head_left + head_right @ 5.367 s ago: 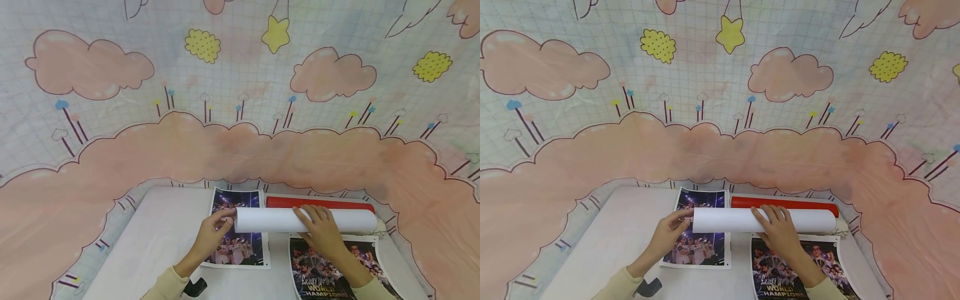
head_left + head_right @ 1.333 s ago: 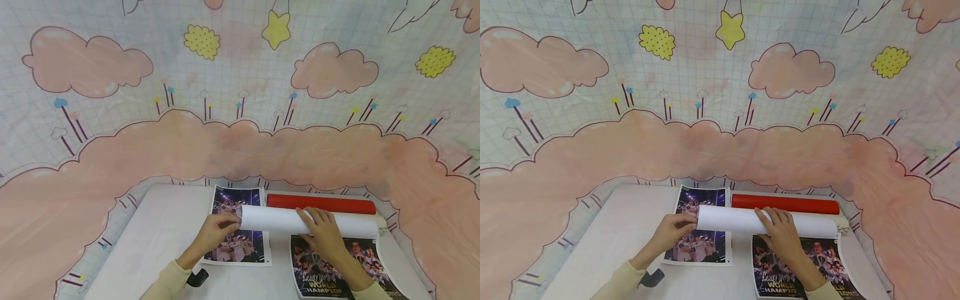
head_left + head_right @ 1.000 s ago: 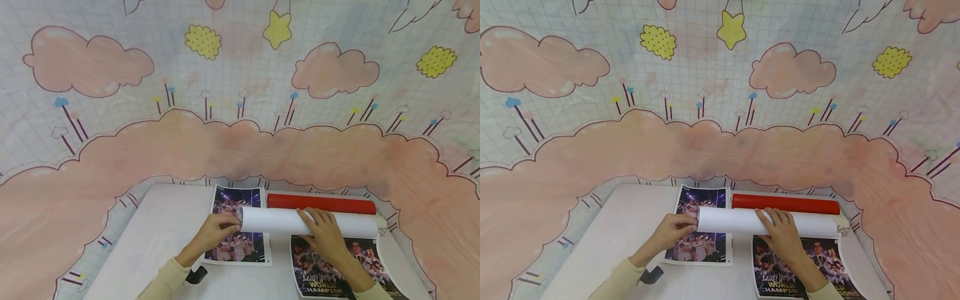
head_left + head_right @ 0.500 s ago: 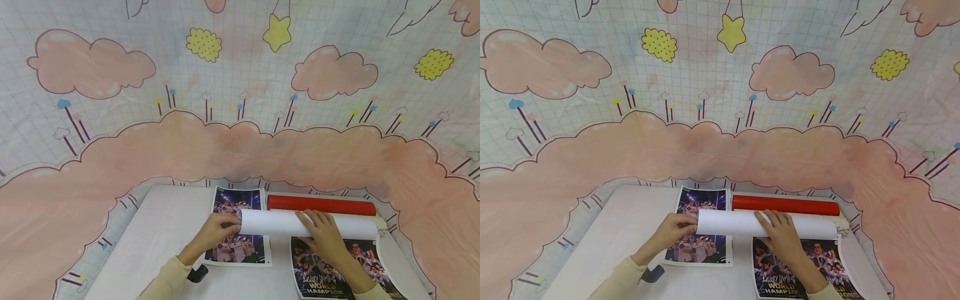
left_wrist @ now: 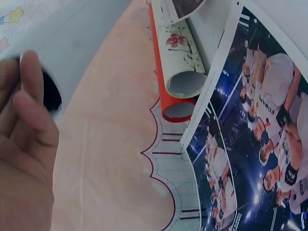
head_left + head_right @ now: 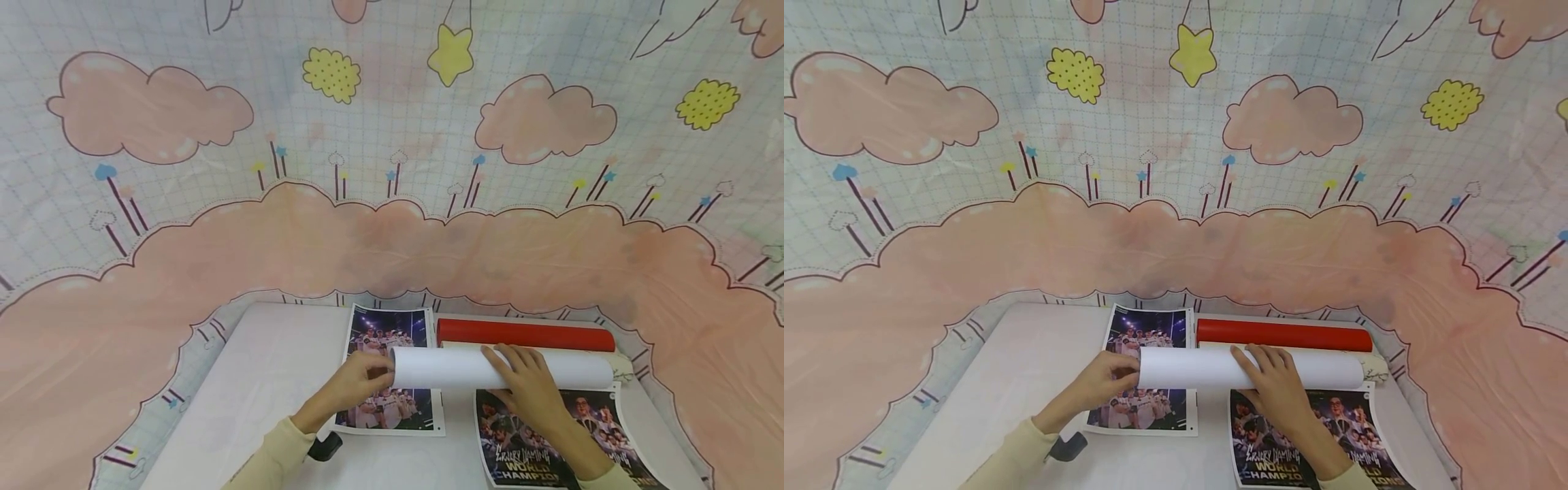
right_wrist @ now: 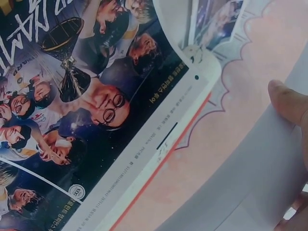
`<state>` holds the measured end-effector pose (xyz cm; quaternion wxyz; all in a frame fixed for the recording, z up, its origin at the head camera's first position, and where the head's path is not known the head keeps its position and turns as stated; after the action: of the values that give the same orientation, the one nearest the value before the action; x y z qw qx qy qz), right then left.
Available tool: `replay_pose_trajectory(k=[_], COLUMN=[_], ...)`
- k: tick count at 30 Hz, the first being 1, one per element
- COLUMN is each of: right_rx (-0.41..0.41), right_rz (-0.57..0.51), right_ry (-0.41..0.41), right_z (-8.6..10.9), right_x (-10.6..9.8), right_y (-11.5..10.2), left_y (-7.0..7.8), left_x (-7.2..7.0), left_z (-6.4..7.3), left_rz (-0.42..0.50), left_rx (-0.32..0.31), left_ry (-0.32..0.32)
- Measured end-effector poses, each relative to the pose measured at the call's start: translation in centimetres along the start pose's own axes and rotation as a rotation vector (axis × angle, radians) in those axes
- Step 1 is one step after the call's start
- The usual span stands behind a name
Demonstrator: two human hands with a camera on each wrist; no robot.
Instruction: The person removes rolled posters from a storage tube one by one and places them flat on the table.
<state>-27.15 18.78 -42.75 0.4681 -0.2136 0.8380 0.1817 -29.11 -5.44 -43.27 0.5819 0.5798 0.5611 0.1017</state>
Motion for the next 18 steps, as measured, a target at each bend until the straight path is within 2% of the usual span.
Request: replay_pose_trajectory(k=[8, 18], right_rx=[0.000, 0.003], right_rz=[0.004, 0.018], right_ry=[0.008, 0.004], right_z=[0.01, -0.22], right_x=[0.24, 0.34], right_y=[0.18, 0.18], left_y=[0.08, -0.09], left_x=[-0.34, -0.38], left_z=[-0.12, -0.02], left_rz=[-0.068, -0.091], left_rx=[-0.026, -0.043], left_ry=[0.058, 0.054])
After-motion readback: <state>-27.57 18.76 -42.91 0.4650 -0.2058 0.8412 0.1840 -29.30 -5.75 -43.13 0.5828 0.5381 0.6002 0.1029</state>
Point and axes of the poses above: each hand's wrist, its own z-axis away from the middle knuckle, its own x-axis out of the palm, y = z × x, the point moved 10 cm from there along -z, towards the middle knuckle, and after that the axes turned 2 degrees about -z, right-handed, at the moved point
